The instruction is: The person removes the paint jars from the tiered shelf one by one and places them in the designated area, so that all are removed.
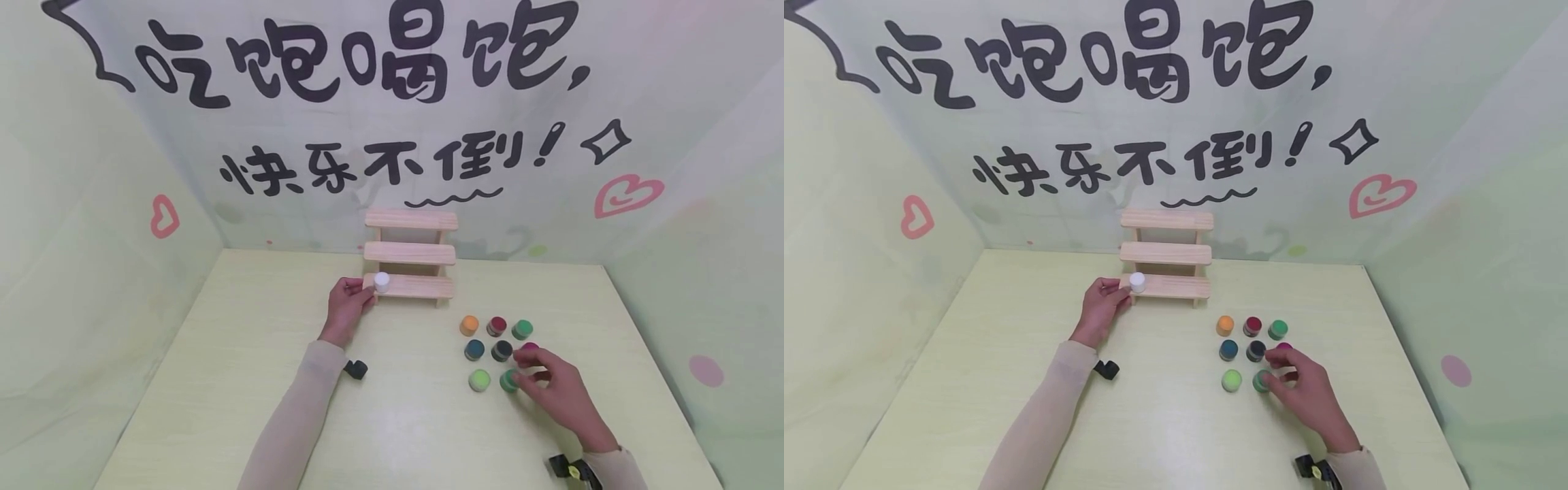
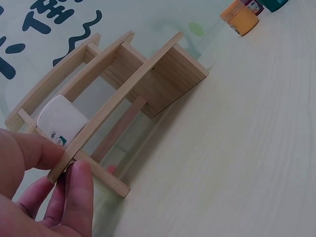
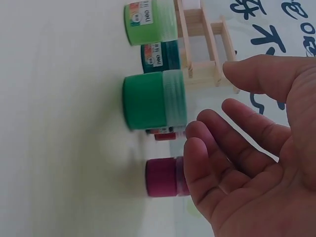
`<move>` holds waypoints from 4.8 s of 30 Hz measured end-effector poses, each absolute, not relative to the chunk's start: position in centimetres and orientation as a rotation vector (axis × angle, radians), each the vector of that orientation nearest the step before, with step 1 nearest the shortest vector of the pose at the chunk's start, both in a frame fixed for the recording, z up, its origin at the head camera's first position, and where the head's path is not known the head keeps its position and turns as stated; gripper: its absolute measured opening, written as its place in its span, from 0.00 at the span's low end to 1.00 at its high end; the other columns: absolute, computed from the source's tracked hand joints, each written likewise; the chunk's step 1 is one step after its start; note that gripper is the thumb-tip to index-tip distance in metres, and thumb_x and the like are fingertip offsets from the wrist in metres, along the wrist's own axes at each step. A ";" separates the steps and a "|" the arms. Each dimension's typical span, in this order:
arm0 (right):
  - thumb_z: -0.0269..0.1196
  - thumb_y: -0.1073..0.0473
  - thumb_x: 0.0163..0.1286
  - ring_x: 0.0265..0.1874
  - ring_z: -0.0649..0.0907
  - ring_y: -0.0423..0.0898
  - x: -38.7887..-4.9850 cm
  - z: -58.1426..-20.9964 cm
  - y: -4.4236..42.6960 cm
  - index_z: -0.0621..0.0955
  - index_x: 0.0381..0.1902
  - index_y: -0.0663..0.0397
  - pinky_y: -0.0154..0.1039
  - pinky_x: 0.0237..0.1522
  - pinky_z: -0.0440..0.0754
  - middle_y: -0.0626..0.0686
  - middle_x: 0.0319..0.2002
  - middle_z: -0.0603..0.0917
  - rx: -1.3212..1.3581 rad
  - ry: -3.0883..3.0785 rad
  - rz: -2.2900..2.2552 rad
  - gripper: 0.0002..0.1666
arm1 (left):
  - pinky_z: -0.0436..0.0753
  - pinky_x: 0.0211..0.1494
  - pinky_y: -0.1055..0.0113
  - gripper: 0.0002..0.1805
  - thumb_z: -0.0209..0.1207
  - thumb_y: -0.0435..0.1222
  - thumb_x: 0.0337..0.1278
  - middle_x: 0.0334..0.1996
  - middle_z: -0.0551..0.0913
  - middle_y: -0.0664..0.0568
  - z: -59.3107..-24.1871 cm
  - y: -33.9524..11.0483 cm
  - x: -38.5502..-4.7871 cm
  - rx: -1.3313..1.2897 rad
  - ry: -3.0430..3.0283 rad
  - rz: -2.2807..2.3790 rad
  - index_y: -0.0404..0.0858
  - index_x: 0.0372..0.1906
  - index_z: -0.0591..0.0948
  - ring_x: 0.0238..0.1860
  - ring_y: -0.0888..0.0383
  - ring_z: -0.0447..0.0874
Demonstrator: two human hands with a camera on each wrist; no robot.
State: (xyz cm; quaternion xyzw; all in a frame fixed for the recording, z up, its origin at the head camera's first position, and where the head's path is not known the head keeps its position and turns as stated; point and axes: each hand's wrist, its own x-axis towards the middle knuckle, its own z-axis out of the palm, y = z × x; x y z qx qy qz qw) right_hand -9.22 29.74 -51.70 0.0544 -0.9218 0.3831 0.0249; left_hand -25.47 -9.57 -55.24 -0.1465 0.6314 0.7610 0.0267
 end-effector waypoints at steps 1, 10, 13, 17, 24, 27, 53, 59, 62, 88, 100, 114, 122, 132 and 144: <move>0.75 0.62 0.66 0.46 0.87 0.45 -9.3 -51.5 29.6 0.85 0.57 0.57 0.31 0.42 0.91 0.55 0.49 0.90 0.175 -2.845 1.185 0.22 | 0.93 0.51 0.68 0.19 0.69 0.29 0.64 0.46 0.81 0.44 -55.2 -9.6 -25.5 -0.454 1.952 2.349 0.35 0.55 0.76 0.41 0.56 0.86; 0.74 0.61 0.69 0.39 0.84 0.35 -10.7 -50.3 28.0 0.85 0.56 0.56 0.32 0.42 0.90 0.55 0.48 0.90 0.292 -2.791 1.183 0.19 | 0.93 0.51 0.68 0.19 0.70 0.29 0.64 0.45 0.80 0.44 -55.2 -9.5 -25.4 -0.464 1.956 2.356 0.35 0.55 0.76 0.41 0.57 0.86; 0.73 0.63 0.69 0.39 0.86 0.37 -11.3 -50.2 27.3 0.86 0.55 0.56 0.31 0.40 0.89 0.55 0.46 0.90 0.354 -2.735 1.218 0.18 | 0.93 0.52 0.67 0.19 0.70 0.29 0.64 0.47 0.80 0.44 -55.2 -9.5 -25.3 -0.472 1.962 2.343 0.35 0.56 0.76 0.41 0.56 0.86; 0.72 0.64 0.70 0.41 0.86 0.38 -12.4 -50.1 26.3 0.86 0.55 0.57 0.32 0.40 0.90 0.57 0.47 0.89 0.402 -2.681 1.262 0.16 | 0.93 0.53 0.65 0.19 0.69 0.30 0.65 0.47 0.80 0.44 -55.2 -9.4 -25.3 -0.475 1.960 2.342 0.35 0.56 0.76 0.42 0.56 0.86; 0.70 0.58 0.73 0.41 0.87 0.40 -14.3 -50.1 24.9 0.85 0.55 0.58 0.32 0.42 0.89 0.58 0.49 0.90 0.352 -2.713 1.350 0.16 | 0.93 0.51 0.68 0.19 0.69 0.30 0.65 0.47 0.81 0.43 -55.3 -9.5 -25.4 -0.458 1.956 2.340 0.35 0.56 0.76 0.42 0.56 0.86; 0.70 0.57 0.74 0.39 0.87 0.44 -14.8 -50.0 24.3 0.85 0.55 0.56 0.33 0.41 0.88 0.55 0.49 0.90 0.329 -2.724 1.389 0.16 | 0.93 0.51 0.68 0.19 0.69 0.30 0.66 0.48 0.81 0.43 -55.3 -9.5 -25.4 -0.455 1.959 2.338 0.36 0.56 0.76 0.42 0.56 0.87; 0.72 0.57 0.71 0.47 0.87 0.50 -20.3 -49.6 15.8 0.84 0.56 0.58 0.33 0.42 0.89 0.57 0.48 0.90 0.399 -2.694 1.453 0.19 | 0.93 0.55 0.64 0.19 0.69 0.29 0.66 0.49 0.82 0.42 -55.4 -9.5 -25.4 -0.466 1.945 2.353 0.35 0.56 0.75 0.45 0.54 0.87; 0.71 0.60 0.70 0.45 0.87 0.50 -21.4 -49.7 14.0 0.84 0.55 0.60 0.40 0.47 0.90 0.58 0.47 0.89 0.463 -2.667 1.516 0.18 | 0.93 0.54 0.65 0.19 0.69 0.30 0.66 0.49 0.82 0.43 -55.3 -9.5 -25.4 -0.465 1.954 2.344 0.36 0.57 0.76 0.44 0.54 0.87; 0.71 0.60 0.70 0.45 0.87 0.50 -22.0 -49.9 13.1 0.84 0.55 0.60 0.43 0.50 0.90 0.57 0.46 0.90 0.452 -2.674 1.524 0.18 | 0.93 0.53 0.66 0.19 0.69 0.30 0.66 0.49 0.82 0.43 -55.1 -9.4 -25.4 -0.464 1.958 2.339 0.36 0.57 0.76 0.43 0.55 0.87; 0.73 0.55 0.69 0.50 0.85 0.50 -26.1 -51.0 7.3 0.81 0.66 0.56 0.45 0.54 0.89 0.55 0.54 0.87 0.334 -2.735 1.535 0.30 | 0.92 0.57 0.64 0.19 0.68 0.31 0.68 0.52 0.83 0.41 -55.2 -9.4 -25.4 -0.449 1.948 2.320 0.36 0.58 0.75 0.46 0.56 0.88; 0.74 0.53 0.69 0.47 0.84 0.48 -26.3 -51.1 7.2 0.84 0.57 0.53 0.44 0.51 0.89 0.52 0.49 0.87 0.325 -2.731 1.514 0.22 | 0.90 0.63 0.59 0.21 0.67 0.31 0.68 0.54 0.83 0.40 -55.2 -9.5 -25.5 -0.450 1.937 2.331 0.35 0.60 0.74 0.50 0.53 0.87; 0.75 0.51 0.67 0.46 0.88 0.48 -24.3 -50.6 9.0 0.85 0.59 0.50 0.44 0.49 0.92 0.51 0.50 0.89 0.326 -2.713 1.530 0.24 | 0.93 0.54 0.66 0.18 0.67 0.29 0.67 0.51 0.83 0.40 -54.8 -9.4 -25.2 -0.458 1.938 2.363 0.36 0.57 0.75 0.44 0.56 0.88; 0.74 0.54 0.69 0.51 0.88 0.51 -23.0 -50.0 10.3 0.84 0.60 0.55 0.48 0.52 0.93 0.54 0.53 0.89 0.376 -2.680 1.521 0.24 | 0.93 0.55 0.65 0.19 0.68 0.30 0.67 0.50 0.82 0.41 -54.7 -9.4 -25.3 -0.478 1.950 2.340 0.36 0.58 0.75 0.46 0.53 0.88; 0.73 0.53 0.69 0.49 0.87 0.48 -21.0 -49.5 11.7 0.85 0.59 0.51 0.45 0.48 0.92 0.51 0.52 0.89 0.348 -2.692 1.482 0.22 | 0.93 0.53 0.66 0.19 0.67 0.29 0.67 0.50 0.82 0.41 -54.8 -9.3 -25.3 -0.465 1.943 2.348 0.35 0.57 0.75 0.45 0.54 0.87; 0.75 0.56 0.68 0.50 0.87 0.49 -18.8 -49.0 14.6 0.85 0.58 0.49 0.32 0.44 0.89 0.51 0.50 0.89 0.338 -2.659 1.501 0.21 | 0.94 0.52 0.64 0.18 0.69 0.28 0.64 0.47 0.81 0.42 -55.0 -9.3 -25.4 -0.432 1.980 2.373 0.34 0.55 0.76 0.40 0.56 0.87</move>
